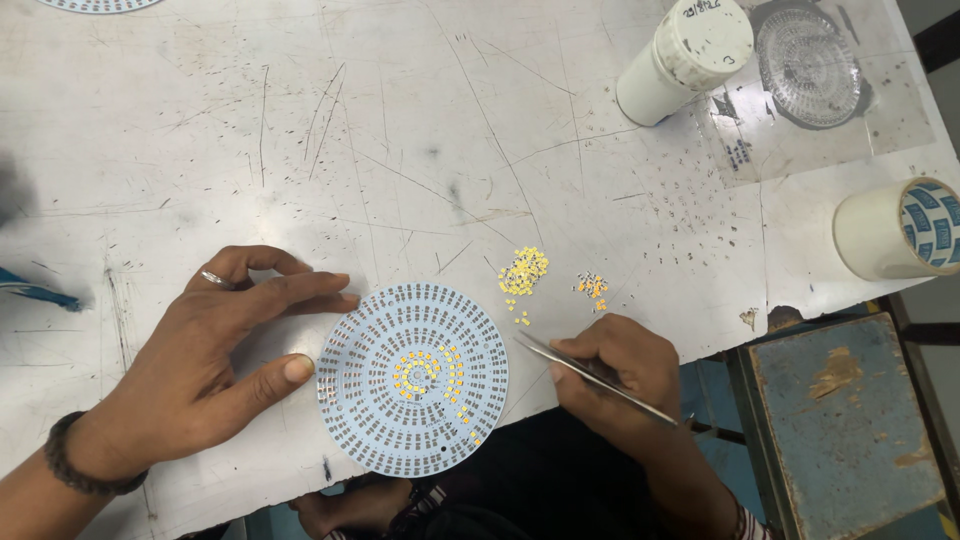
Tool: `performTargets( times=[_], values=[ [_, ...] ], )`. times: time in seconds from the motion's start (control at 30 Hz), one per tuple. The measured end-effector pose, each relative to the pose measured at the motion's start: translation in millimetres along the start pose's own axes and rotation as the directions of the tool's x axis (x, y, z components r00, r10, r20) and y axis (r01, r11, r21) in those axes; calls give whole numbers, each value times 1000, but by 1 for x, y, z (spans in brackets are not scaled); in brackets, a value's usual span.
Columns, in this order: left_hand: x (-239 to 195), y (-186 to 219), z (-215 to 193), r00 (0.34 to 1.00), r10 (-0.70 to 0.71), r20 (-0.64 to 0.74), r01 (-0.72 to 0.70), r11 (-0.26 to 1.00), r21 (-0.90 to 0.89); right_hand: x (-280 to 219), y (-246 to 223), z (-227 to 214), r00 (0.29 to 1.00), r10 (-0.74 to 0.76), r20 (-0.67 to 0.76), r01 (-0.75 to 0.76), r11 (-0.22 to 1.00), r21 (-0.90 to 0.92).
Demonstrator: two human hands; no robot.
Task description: The person uses tweezers to pick up small yellow LED components and places them into designated holes on a circular LED panel. The person continues placing LEDs one by one into the panel throughout the clip.
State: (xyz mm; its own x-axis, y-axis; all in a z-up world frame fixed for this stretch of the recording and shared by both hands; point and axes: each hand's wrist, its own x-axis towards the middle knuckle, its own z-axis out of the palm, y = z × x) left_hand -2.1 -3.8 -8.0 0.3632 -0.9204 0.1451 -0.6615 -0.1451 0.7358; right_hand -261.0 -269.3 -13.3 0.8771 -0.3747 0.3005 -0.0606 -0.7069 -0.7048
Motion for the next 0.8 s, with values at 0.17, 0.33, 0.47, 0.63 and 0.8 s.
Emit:
performTargets(
  times=[0.17, 0.33, 0.47, 0.63, 0.8],
  values=[
    [0, 1, 1, 1000, 12, -4, -12, 1000, 9, 1, -1, 0, 998, 66, 20, -65, 997, -42],
    [0, 3, -1, 1000, 5, -4, -5, 1000, -11, 2, -1, -1, 1000, 17, 18, -16, 999, -44],
    [0, 2, -1, 1000, 26, -9, -26, 1000, -6, 1, 0, -2, 998, 57, 27, -56, 998, -26],
    [0, 1, 0, 1000, 25, -11, -25, 1000, 2, 3, 2, -3, 998, 30, 62, -28, 999, -46],
    [-1, 2, -1, 999, 38, -16, -38, 999, -3, 0, 3, -3, 997, 44, 59, -42, 999, -23]
  ],
)
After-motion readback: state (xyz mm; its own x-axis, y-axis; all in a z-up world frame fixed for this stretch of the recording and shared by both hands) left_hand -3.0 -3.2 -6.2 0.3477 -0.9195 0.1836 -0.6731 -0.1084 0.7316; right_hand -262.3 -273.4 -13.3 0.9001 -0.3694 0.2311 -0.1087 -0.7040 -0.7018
